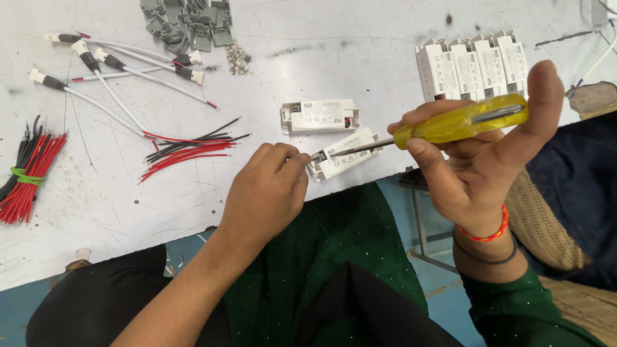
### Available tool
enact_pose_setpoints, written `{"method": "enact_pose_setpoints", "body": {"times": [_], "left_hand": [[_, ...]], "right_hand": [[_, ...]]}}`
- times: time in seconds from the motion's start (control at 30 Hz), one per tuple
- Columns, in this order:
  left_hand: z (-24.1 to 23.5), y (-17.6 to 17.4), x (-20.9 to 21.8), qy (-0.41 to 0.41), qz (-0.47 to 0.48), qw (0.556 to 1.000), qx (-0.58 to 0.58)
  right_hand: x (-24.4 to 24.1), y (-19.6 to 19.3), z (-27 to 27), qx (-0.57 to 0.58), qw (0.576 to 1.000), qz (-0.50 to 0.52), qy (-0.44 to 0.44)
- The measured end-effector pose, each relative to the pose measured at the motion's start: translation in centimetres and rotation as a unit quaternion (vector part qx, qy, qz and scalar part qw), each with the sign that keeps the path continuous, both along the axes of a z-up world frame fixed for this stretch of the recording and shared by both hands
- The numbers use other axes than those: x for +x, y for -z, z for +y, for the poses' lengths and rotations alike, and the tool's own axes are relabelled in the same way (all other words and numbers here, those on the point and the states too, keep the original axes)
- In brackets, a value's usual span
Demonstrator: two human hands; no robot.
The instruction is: The person sorts red and black wires, then uses a screwdriver to connect wires to white electrical modules. The person tightens terminal screws and places the assembled units on the table.
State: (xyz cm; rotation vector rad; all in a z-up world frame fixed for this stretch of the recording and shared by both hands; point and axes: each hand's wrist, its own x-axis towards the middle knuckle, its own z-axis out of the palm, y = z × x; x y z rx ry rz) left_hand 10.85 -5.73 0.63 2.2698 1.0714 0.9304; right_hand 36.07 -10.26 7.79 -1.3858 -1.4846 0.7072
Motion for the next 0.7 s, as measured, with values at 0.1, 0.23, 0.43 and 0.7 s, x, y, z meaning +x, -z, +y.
{"method": "enact_pose_setpoints", "body": {"times": [0.1,0.23,0.43,0.7], "left_hand": [[0.0,-0.1,0.0,0.007,0.000,1.000,-0.009],[0.1,0.0,-0.1,0.009,0.001,1.000,-0.015],[-0.1,0.1,-0.1,0.010,-0.001,1.000,-0.022],[-0.1,0.1,0.1,0.008,0.006,1.000,-0.023]], "right_hand": [[0.0,0.3,0.1,0.062,0.993,-0.078,-0.068],[0.1,0.6,0.0,0.094,0.983,-0.123,-0.101],[0.1,0.0,0.2,0.094,0.975,-0.155,-0.129],[-0.6,-0.5,1.1,0.116,0.963,-0.185,-0.155]]}}
